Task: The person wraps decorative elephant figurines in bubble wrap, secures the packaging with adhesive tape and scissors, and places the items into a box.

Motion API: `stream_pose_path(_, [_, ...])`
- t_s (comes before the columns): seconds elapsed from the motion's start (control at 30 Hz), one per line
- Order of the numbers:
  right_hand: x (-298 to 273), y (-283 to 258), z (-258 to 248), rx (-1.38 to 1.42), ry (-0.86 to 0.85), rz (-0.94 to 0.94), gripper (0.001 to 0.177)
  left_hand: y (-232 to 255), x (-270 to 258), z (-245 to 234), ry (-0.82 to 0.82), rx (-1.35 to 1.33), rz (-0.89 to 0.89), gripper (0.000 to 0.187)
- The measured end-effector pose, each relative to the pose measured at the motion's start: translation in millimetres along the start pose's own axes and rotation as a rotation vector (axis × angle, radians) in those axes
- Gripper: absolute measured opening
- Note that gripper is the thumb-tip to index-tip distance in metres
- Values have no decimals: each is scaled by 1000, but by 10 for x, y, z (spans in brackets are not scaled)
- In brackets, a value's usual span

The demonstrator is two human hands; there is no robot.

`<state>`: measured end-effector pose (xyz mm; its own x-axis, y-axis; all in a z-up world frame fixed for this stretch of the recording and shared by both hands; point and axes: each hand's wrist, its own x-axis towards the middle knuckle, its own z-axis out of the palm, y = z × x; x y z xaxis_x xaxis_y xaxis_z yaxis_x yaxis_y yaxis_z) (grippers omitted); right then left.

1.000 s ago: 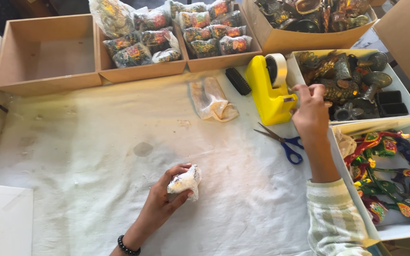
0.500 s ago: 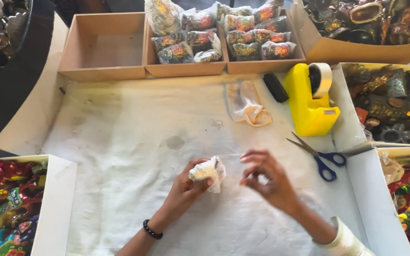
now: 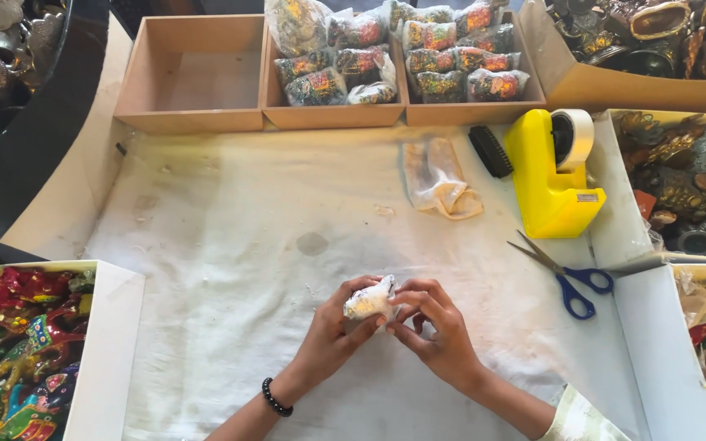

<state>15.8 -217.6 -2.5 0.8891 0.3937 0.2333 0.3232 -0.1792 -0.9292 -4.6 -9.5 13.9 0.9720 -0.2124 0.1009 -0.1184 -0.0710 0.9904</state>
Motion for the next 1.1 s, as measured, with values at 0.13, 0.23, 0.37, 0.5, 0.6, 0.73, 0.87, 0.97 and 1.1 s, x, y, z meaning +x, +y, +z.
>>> stream_pose_path(0.13, [39,-17,23,-119,74,23,44,-12,1,2,-3,-30,-19,42])
stream_pose_path(0.23, [49,-10,31,-146,99,37,50,-40,2,-3,-9,-55,-14,41])
stream_pose_path(0.37, [93,11,-5,-278,166,6,59,-126,11,-13,0,-159,-118,42])
stream_pose_path(0.5, [125,-22,-95,-285,176,140,62,-293,22,-50,26,-80,-148,46])
stream_pose_path(0.6, [59,26,-105,-282,152,69,45,-418,73,-113,61,-459,-188,50])
stream_pose_path(0.73, [-5,14,-97,-412,132,-260,44,-379,104,-146,131,-611,-330,54])
stream_pose_path(0.87, [-19,-83,-94,-758,-57,-360,69,-425,79,-160,110,-534,-317,57])
stream_pose_path(0.97, [-5,8,-146,-583,-41,-175,72,-290,102,-139,84,-512,-292,67])
stream_pose_path(1.1, [9,-74,-150,-649,-73,-196,76,-355,84,-123,102,-476,-288,68])
